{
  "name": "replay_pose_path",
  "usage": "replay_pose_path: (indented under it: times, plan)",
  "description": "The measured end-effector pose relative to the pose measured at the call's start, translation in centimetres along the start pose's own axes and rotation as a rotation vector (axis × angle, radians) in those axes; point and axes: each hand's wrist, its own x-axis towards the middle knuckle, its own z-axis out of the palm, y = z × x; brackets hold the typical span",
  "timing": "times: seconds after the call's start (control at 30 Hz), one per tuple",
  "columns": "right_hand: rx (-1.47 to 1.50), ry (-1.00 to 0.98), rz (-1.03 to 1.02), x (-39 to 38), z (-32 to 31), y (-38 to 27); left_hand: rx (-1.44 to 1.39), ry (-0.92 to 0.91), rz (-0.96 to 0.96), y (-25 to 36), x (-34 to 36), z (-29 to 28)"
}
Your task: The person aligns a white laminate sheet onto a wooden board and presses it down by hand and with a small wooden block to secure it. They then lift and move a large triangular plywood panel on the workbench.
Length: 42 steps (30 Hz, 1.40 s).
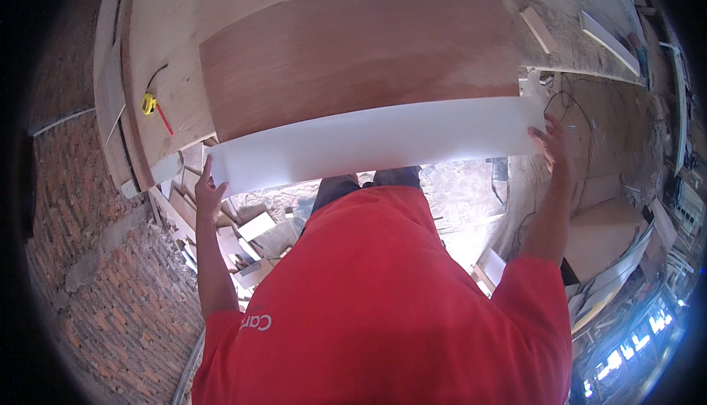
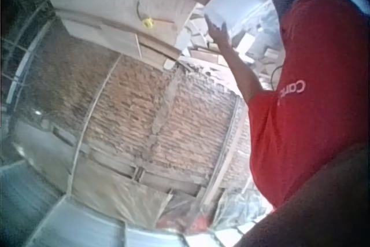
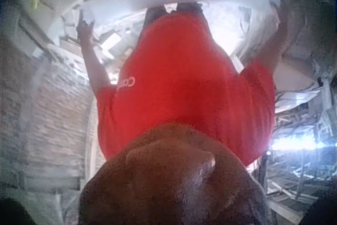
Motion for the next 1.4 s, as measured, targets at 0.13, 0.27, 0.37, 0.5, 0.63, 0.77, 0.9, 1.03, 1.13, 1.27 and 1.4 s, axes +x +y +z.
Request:
replay_pose_path:
  times: [0.13,0.27,0.37,0.5,0.63,0.77,0.9,1.03,1.13,1.27,1.4]
  plan:
    - [-0.023,0.023,-0.025,2.1,-0.5,1.3,0.123,-0.002,-0.013,2.6,1.4,0.3]
    - [-0.029,0.080,-0.006,1.1,1.9,-1.4,0.100,0.007,-0.029,1.8,0.7,0.0]
    - [-0.074,0.065,-0.023,1.9,-0.5,1.0,0.163,-0.028,-0.050,2.6,1.3,0.6]
    - [0.043,-0.027,0.015,0.8,0.8,-1.1,0.255,0.000,-0.062,2.5,0.5,0.1]
    - [0.071,-0.025,-0.014,1.0,1.0,-1.5,0.131,0.034,-0.010,1.2,1.0,0.4]
    - [0.100,-0.005,-0.061,2.2,1.4,-1.2,0.088,0.030,-0.042,0.9,1.1,0.4]
    - [0.091,-0.056,0.004,2.8,1.4,-1.3,0.137,0.016,-0.079,1.8,0.9,0.2]
    - [0.123,-0.025,-0.023,2.9,1.7,-1.1,0.138,0.005,-0.073,2.1,1.0,0.1]
    - [0.119,-0.021,-0.015,2.9,1.8,-1.0,0.121,0.008,-0.066,1.9,1.1,0.2]
    - [0.064,0.003,-0.014,2.9,1.9,-1.2,0.044,-0.006,-0.063,1.2,1.3,0.2]
    - [0.069,0.023,0.000,2.3,2.7,-2.1,-0.018,-0.037,-0.014,0.1,1.4,-0.3]
